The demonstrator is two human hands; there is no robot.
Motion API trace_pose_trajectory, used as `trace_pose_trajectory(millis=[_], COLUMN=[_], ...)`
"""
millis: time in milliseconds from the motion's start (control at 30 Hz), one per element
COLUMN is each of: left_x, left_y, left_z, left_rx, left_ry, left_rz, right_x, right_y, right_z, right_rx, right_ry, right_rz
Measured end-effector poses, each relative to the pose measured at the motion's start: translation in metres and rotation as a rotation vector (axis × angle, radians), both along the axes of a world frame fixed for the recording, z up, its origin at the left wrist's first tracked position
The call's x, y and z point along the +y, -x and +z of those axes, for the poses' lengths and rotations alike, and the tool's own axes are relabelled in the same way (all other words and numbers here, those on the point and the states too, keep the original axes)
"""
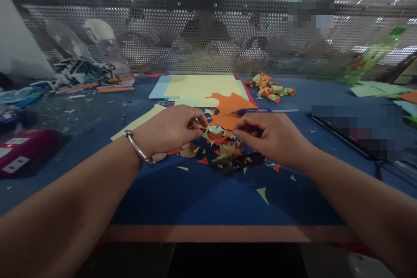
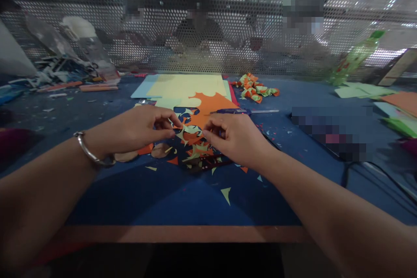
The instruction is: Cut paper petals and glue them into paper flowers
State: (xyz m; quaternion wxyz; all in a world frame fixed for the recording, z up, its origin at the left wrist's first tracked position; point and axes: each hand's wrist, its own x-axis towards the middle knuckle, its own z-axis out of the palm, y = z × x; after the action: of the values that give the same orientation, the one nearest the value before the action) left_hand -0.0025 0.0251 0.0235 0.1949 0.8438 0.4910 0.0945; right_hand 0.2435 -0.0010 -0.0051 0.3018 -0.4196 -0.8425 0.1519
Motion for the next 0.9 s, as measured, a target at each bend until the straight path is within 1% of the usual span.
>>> trace_pose_trajectory(millis=[67, 200, 367, 500, 600, 733, 833, 900], left_x=[-0.002, -0.007, -0.009, -0.007, -0.005, -0.003, -0.004, -0.005], left_y=[0.001, 0.004, 0.011, 0.018, 0.027, 0.039, 0.040, 0.039], left_z=[0.005, 0.015, 0.025, 0.025, 0.023, 0.018, 0.017, 0.019], left_rx=[0.054, 0.195, 0.277, 0.294, 0.301, 0.283, 0.294, 0.255], left_ry=[-0.010, 0.019, 0.044, 0.038, 0.041, 0.031, 0.069, 0.097], left_rz=[-0.011, -0.057, -0.101, -0.151, -0.160, -0.103, -0.048, -0.037], right_x=[0.000, 0.000, 0.001, 0.002, 0.002, 0.001, 0.001, 0.001], right_y=[-0.001, -0.002, -0.003, -0.005, -0.006, -0.005, -0.004, -0.005], right_z=[0.000, 0.002, 0.002, 0.001, 0.001, 0.003, 0.003, 0.003], right_rx=[-0.003, -0.015, -0.003, -0.013, -0.020, -0.028, -0.036, -0.034], right_ry=[0.003, 0.010, 0.037, 0.045, 0.028, 0.003, -0.005, -0.005], right_rz=[0.002, -0.010, -0.029, -0.040, -0.043, -0.050, -0.045, -0.047])
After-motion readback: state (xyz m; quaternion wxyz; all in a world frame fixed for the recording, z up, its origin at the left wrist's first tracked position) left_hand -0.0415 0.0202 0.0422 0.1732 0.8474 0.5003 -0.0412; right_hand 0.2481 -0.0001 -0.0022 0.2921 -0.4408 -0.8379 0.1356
